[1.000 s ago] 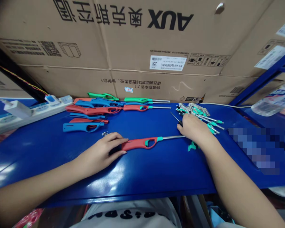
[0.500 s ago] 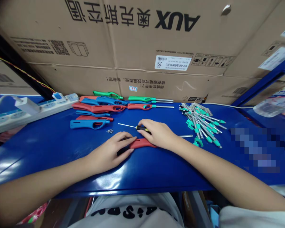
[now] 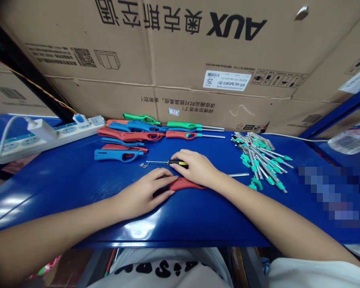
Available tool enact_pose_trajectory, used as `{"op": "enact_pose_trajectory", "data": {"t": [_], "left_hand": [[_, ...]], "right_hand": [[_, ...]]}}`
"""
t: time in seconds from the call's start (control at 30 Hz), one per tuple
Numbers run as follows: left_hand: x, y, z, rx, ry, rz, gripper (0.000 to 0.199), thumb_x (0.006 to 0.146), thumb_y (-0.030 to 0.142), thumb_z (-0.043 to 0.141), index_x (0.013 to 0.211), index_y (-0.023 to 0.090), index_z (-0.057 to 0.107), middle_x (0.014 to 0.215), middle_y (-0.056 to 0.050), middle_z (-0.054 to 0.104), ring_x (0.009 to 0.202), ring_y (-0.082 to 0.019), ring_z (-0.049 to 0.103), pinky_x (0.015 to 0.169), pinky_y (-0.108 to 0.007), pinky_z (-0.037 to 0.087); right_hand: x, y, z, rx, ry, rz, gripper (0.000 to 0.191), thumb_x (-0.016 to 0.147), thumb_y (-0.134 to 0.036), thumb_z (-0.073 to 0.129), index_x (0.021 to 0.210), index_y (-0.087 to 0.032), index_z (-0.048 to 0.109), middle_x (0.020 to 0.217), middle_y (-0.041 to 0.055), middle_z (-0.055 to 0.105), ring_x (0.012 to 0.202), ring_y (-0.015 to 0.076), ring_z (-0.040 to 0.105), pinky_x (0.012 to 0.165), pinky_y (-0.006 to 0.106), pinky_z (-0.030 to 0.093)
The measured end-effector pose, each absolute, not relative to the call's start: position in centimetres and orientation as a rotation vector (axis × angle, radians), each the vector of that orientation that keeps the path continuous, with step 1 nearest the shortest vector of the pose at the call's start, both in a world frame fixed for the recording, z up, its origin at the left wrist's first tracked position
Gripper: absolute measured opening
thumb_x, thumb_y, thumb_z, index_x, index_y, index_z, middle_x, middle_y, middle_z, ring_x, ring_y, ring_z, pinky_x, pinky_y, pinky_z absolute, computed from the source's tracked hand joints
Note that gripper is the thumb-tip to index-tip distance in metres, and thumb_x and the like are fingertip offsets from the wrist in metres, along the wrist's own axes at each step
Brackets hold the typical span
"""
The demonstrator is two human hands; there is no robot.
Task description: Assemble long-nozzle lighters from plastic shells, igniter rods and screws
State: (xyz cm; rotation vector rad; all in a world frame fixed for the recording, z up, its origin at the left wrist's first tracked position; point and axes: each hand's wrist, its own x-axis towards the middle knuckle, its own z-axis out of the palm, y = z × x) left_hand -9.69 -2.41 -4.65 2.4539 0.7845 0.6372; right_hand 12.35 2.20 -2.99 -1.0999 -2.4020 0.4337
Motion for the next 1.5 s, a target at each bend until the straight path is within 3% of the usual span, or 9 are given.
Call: {"op": "enact_pose_trajectory", "data": {"t": [0.23, 0.33, 0.43, 0.57, 0.83, 1.0, 1.2, 1.4, 1.5], "left_hand": [[-9.5, -2.4, -4.5, 2.374, 0.799, 0.682, 0.038, 0.099, 0.026, 0.056, 0.135, 0.013, 0.062, 0.123, -0.013, 0.061, 0.114, -0.023, 0.059, 0.105, -0.039, 0.049], [-9.3, -2.3, -4.2, 2.199, 0.861, 0.787, 0.035, 0.097, 0.028, 0.06, 0.129, 0.015, 0.067, 0.121, -0.012, 0.064, 0.107, -0.022, 0.063, 0.098, -0.037, 0.052], [-9.1, -1.7, -3.8, 1.822, 0.95, 0.881, 0.03, 0.095, 0.032, 0.063, 0.119, 0.018, 0.072, 0.113, -0.01, 0.071, 0.096, -0.019, 0.067, 0.088, -0.034, 0.055], [-9.2, -0.7, -3.4, 1.263, 0.986, 0.999, 0.032, 0.091, 0.037, 0.069, 0.115, 0.017, 0.075, 0.103, -0.008, 0.077, 0.092, -0.018, 0.07, 0.085, -0.03, 0.057], [-9.2, -0.2, -3.2, 0.895, 0.892, 1.115, 0.033, 0.077, 0.039, 0.085, 0.1, 0.016, 0.08, 0.097, -0.007, 0.079, 0.087, -0.015, 0.072, 0.084, -0.025, 0.058], [-9.2, -0.4, -2.9, 0.915, 0.897, 1.151, 0.037, 0.076, 0.04, 0.086, 0.104, 0.017, 0.08, 0.099, -0.007, 0.079, 0.088, -0.015, 0.072, 0.084, -0.024, 0.059], [-9.3, -0.3, -2.7, 0.985, 0.959, 1.159, 0.033, 0.072, 0.042, 0.088, 0.096, 0.019, 0.082, 0.088, -0.004, 0.079, 0.076, -0.011, 0.07, 0.076, -0.02, 0.058], [-9.3, -0.2, -2.9, 1.017, 1.003, 1.152, 0.031, 0.071, 0.042, 0.088, 0.09, 0.019, 0.082, 0.083, -0.004, 0.077, 0.071, -0.01, 0.067, 0.07, -0.019, 0.056], [-9.2, -0.3, -3.0, 1.021, 0.986, 1.129, 0.028, 0.073, 0.04, 0.087, 0.089, 0.019, 0.082, 0.083, -0.004, 0.078, 0.071, -0.011, 0.066, 0.07, -0.02, 0.055]], "right_hand": [[13.5, 1.0, -1.3, -1.117, -2.081, 0.629, 0.016, 0.092, -0.027, 0.061, 0.105, -0.022, 0.07, 0.108, 0.0063, 0.074, 0.101, 0.0206, 0.069, 0.093, 0.037, 0.051], [14.0, 0.6, -1.1, -1.198, -1.826, 0.87, 0.018, 0.088, -0.034, 0.067, 0.101, -0.022, 0.072, 0.1, 0.0052, 0.074, 0.083, 0.0179, 0.068, 0.076, 0.034, 0.053], [14.4, 0.5, -1.4, -1.231, -1.522, 1.104, 0.026, 0.081, -0.041, 0.074, 0.1, -0.022, 0.073, 0.079, 0.0006, 0.066, 0.051, 0.0087, 0.047, 0.047, 0.025, 0.035], [14.9, 0.9, -2.0, -1.217, -1.362, 1.253, 0.032, 0.076, -0.044, 0.078, 0.098, -0.02, 0.074, 0.067, -0.0026, 0.056, 0.045, 0.0052, 0.033, 0.044, 0.023, 0.021], [15.7, 0.9, -1.3, -1.281, -1.693, 1.112, 0.03, 0.082, -0.045, 0.072, 0.098, -0.02, 0.076, 0.058, -0.0041, 0.051, 0.05, 0.0091, 0.038, 0.048, 0.025, 0.03], [15.8, 0.9, -0.9, -1.27, -1.818, 1.036, 0.027, 0.084, -0.042, 0.069, 0.098, -0.02, 0.076, 0.08, 0.0024, 0.069, 0.067, 0.0146, 0.057, 0.061, 0.029, 0.044], [15.9, 1.0, -0.9, -1.261, -1.845, 1.028, 0.023, 0.085, -0.039, 0.07, 0.097, -0.021, 0.077, 0.091, 0.0038, 0.073, 0.078, 0.0174, 0.064, 0.071, 0.032, 0.049], [15.7, 0.7, -0.9, -1.191, -1.606, 1.173, 0.026, 0.079, -0.04, 0.079, 0.098, -0.023, 0.071, 0.061, -0.0062, 0.056, 0.044, 0.0072, 0.044, 0.043, 0.024, 0.034], [15.6, 0.9, -1.2, -1.075, -1.398, 1.196, 0.027, 0.078, -0.042, 0.081, 0.094, -0.024, 0.068, 0.059, -0.0073, 0.053, 0.042, 0.008, 0.044, 0.041, 0.024, 0.034]]}}
